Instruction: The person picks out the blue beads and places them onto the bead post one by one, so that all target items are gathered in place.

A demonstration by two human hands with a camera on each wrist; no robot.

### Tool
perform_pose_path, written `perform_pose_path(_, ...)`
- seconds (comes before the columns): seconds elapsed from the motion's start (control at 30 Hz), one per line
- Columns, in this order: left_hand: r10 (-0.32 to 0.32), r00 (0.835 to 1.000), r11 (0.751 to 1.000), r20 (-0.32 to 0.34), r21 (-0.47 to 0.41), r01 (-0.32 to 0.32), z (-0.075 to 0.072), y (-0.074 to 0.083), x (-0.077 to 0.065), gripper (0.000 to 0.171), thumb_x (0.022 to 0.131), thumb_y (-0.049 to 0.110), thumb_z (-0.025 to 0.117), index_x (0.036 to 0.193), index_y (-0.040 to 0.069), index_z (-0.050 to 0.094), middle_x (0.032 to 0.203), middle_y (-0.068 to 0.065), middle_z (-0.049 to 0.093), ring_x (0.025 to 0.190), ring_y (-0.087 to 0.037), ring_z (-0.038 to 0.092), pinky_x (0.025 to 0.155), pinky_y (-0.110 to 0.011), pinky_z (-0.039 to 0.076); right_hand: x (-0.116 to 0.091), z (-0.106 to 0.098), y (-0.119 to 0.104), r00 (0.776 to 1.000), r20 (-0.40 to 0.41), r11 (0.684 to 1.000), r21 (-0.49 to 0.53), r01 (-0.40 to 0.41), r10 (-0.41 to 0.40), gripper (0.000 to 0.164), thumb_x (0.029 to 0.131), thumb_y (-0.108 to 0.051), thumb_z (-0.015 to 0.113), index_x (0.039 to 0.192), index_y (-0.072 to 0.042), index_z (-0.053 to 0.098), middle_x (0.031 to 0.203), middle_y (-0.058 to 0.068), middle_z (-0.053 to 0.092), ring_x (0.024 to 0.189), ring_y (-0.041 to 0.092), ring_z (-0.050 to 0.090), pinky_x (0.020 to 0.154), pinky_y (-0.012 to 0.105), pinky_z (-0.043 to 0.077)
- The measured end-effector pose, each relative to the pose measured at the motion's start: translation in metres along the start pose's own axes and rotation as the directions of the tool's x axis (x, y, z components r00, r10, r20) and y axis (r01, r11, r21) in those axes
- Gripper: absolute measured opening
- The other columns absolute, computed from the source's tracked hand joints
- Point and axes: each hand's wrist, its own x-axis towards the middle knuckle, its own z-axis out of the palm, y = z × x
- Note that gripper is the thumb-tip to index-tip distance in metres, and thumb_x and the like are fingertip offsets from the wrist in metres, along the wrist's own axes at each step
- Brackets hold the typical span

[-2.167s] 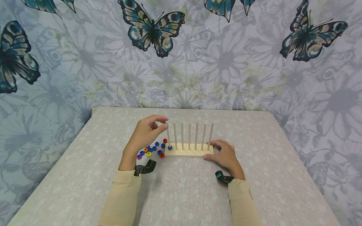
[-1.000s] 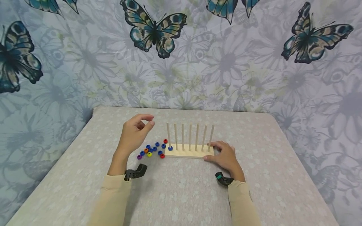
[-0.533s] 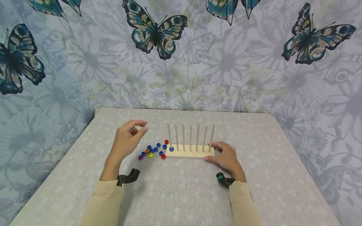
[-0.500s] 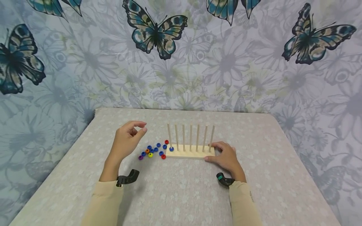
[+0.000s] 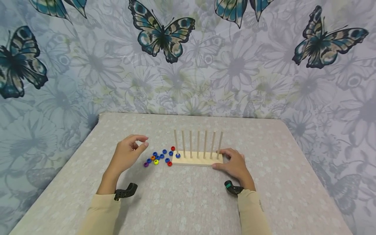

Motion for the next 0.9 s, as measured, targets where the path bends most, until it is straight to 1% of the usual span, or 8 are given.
perform_pose_path(0.17,-0.036,0.998,0.999,0.045,0.019,0.035,0.006,-0.012,-0.009,0.027,0.097,0.036,0.067,0.12,0.022,0.069,0.112,0.002,0.068,0.065,-0.016,0.053,0.051,-0.028,0.046,-0.001,0.0,0.0,1.0,0.006,1.0,0.002,0.002,-0.002,0.061,0.066,-0.058,0.088,0.119,-0.031,0.07,0.116,-0.002,0.067,0.099,0.021,0.053,0.089,0.04,0.024)
perform_pose_path(0.27,-0.048,0.996,0.999,0.074,-0.003,0.048,0.011,-0.019,-0.013,0.027,0.097,0.035,0.067,0.12,0.023,0.069,0.112,0.004,0.067,0.065,-0.016,0.052,0.05,-0.028,0.046,-0.001,0.0,-0.001,1.0,0.0,1.0,0.002,-0.004,0.004,0.061,0.066,-0.057,0.088,0.118,-0.031,0.07,0.116,-0.002,0.067,0.098,0.021,0.053,0.089,0.04,0.024)
perform_pose_path(0.33,-0.052,0.995,0.998,0.089,-0.02,0.054,0.014,-0.021,-0.015,0.025,0.096,0.034,0.068,0.119,0.025,0.069,0.112,0.005,0.067,0.064,-0.017,0.052,0.049,-0.028,0.046,-0.001,0.0,0.0,1.0,-0.004,1.0,-0.005,-0.001,0.001,0.061,0.067,-0.056,0.088,0.119,-0.03,0.07,0.116,-0.001,0.067,0.099,0.021,0.053,0.089,0.04,0.024)
perform_pose_path(0.43,-0.052,0.992,0.998,0.114,-0.028,0.055,0.017,-0.023,-0.016,0.023,0.096,0.031,0.068,0.118,0.027,0.069,0.113,0.002,0.068,0.064,-0.017,0.052,0.048,-0.028,0.045,-0.002,0.001,0.001,1.0,-0.003,1.0,-0.013,-0.006,0.006,0.061,0.067,-0.055,0.089,0.119,-0.029,0.07,0.117,0.0,0.067,0.099,0.021,0.053,0.089,0.041,0.024)
perform_pose_path(0.57,-0.072,0.987,0.997,0.142,-0.021,0.076,0.02,-0.026,-0.017,0.025,0.095,0.029,0.07,0.119,0.022,0.07,0.112,-0.001,0.068,0.066,-0.017,0.053,0.049,-0.028,0.045,-0.002,0.002,0.002,1.0,0.0,1.0,-0.008,-0.014,0.014,0.062,0.067,-0.055,0.089,0.12,-0.03,0.07,0.117,0.0,0.067,0.099,0.021,0.052,0.089,0.04,0.024)
perform_pose_path(0.67,-0.088,0.983,0.996,0.159,-0.011,0.091,0.023,-0.029,-0.017,0.028,0.095,0.029,0.07,0.121,0.018,0.07,0.111,0.0,0.068,0.066,-0.016,0.053,0.049,-0.028,0.046,-0.002,0.002,0.002,1.0,-0.003,1.0,-0.013,-0.006,0.006,0.062,0.067,-0.055,0.088,0.12,-0.029,0.07,0.118,0.0,0.067,0.099,0.021,0.052,0.089,0.041,0.024)
perform_pose_path(0.77,-0.103,0.979,0.994,0.174,-0.002,0.105,0.026,-0.033,-0.018,0.028,0.095,0.027,0.07,0.121,0.017,0.07,0.109,0.0,0.067,0.065,-0.016,0.053,0.049,-0.028,0.046,-0.002,0.001,0.002,1.0,-0.005,1.0,-0.015,-0.002,0.002,0.062,0.067,-0.055,0.088,0.12,-0.029,0.07,0.118,0.0,0.067,0.099,0.021,0.052,0.089,0.04,0.024)
perform_pose_path(0.9,-0.128,0.976,0.992,0.177,0.004,0.13,0.029,-0.038,-0.019,0.027,0.096,0.029,0.069,0.12,0.018,0.07,0.104,0.0,0.066,0.065,-0.016,0.055,0.05,-0.029,0.048,0.0,0.0,0.002,1.0,-0.002,1.0,-0.018,0.004,-0.004,0.062,0.068,-0.055,0.088,0.12,-0.029,0.07,0.117,0.0,0.067,0.099,0.021,0.052,0.089,0.041,0.024)
